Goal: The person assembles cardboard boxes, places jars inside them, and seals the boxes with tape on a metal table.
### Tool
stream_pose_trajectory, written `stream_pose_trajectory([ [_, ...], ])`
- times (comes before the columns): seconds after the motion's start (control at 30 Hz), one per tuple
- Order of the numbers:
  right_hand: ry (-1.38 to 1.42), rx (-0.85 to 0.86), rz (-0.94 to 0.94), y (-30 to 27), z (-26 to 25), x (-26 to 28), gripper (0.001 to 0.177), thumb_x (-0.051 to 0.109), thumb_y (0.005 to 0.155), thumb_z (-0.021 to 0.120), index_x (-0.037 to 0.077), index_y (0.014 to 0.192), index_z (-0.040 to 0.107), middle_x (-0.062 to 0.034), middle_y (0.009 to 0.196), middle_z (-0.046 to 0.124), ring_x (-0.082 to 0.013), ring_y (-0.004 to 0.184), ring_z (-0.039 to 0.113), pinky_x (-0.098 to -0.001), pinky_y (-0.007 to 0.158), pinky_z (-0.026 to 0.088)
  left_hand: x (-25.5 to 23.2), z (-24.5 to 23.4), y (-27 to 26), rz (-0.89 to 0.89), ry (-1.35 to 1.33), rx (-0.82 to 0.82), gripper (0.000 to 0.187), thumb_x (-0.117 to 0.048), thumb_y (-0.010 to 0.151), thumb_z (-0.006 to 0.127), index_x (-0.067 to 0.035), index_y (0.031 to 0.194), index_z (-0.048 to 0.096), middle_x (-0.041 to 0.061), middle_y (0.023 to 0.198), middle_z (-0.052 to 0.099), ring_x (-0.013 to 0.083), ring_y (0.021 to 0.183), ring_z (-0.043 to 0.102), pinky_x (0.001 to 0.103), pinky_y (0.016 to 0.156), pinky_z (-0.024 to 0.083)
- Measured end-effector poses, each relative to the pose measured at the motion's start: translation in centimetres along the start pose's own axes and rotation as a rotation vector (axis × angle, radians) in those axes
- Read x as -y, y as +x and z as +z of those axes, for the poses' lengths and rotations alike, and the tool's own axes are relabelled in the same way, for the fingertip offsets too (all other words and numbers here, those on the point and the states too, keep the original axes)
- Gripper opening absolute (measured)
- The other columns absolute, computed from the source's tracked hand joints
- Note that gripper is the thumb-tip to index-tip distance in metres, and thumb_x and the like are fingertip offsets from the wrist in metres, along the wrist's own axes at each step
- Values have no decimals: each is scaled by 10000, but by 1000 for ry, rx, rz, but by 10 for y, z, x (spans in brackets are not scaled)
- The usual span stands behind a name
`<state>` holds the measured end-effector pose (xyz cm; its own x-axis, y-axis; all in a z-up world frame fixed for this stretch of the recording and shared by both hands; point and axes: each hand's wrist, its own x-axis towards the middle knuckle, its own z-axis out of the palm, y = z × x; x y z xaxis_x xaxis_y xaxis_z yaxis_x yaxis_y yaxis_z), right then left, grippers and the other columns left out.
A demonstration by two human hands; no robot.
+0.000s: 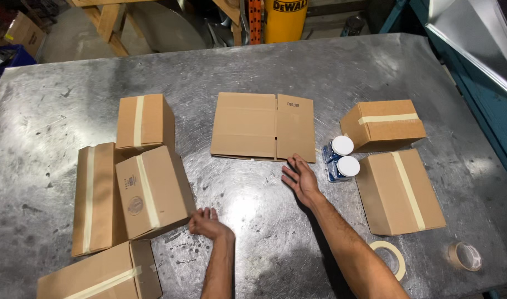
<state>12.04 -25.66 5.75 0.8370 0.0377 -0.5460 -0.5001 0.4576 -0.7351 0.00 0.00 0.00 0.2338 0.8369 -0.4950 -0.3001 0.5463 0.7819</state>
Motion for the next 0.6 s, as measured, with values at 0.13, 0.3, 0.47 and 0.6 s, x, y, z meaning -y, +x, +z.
stream_pose_trajectory([
  [0.13,60,-124,-13,11,-18,3,622,356,1086,531,185,1679,455,-69,1692,567,-330,1403,644,-482,1102,572,-17,-17,10,104,7,-60,223,-263,1150,582,-186,1255,400,117,1240,614,257,1069,642,376,872,622],
  [0.3,195,-259,-80,29,-27,-7,424,325,1106,589,162,1496,589,-109,1374,713,-325,1119,731,-465,989,635,-19,10,-20,-151,108,175,183,-234,1167,478,-95,1277,522,149,1186,683,305,1094,687,471,1000,625],
  [0.47,158,-198,-6,58,-41,-30,414,318,1146,562,199,1537,497,-118,1464,608,-364,1288,683,-506,1143,594,37,79,-2,-352,390,440,502,-212,1033,700,-106,1467,471,126,1277,662,242,1146,661,447,1050,593],
  [0.6,226,-192,9,60,-34,-28,392,267,1101,644,176,1481,613,-81,1424,568,-343,1308,680,-492,1160,588,64,137,4,-458,424,557,819,-239,1012,770,-61,1676,325,200,1474,655,306,1313,649,484,1132,570],
])
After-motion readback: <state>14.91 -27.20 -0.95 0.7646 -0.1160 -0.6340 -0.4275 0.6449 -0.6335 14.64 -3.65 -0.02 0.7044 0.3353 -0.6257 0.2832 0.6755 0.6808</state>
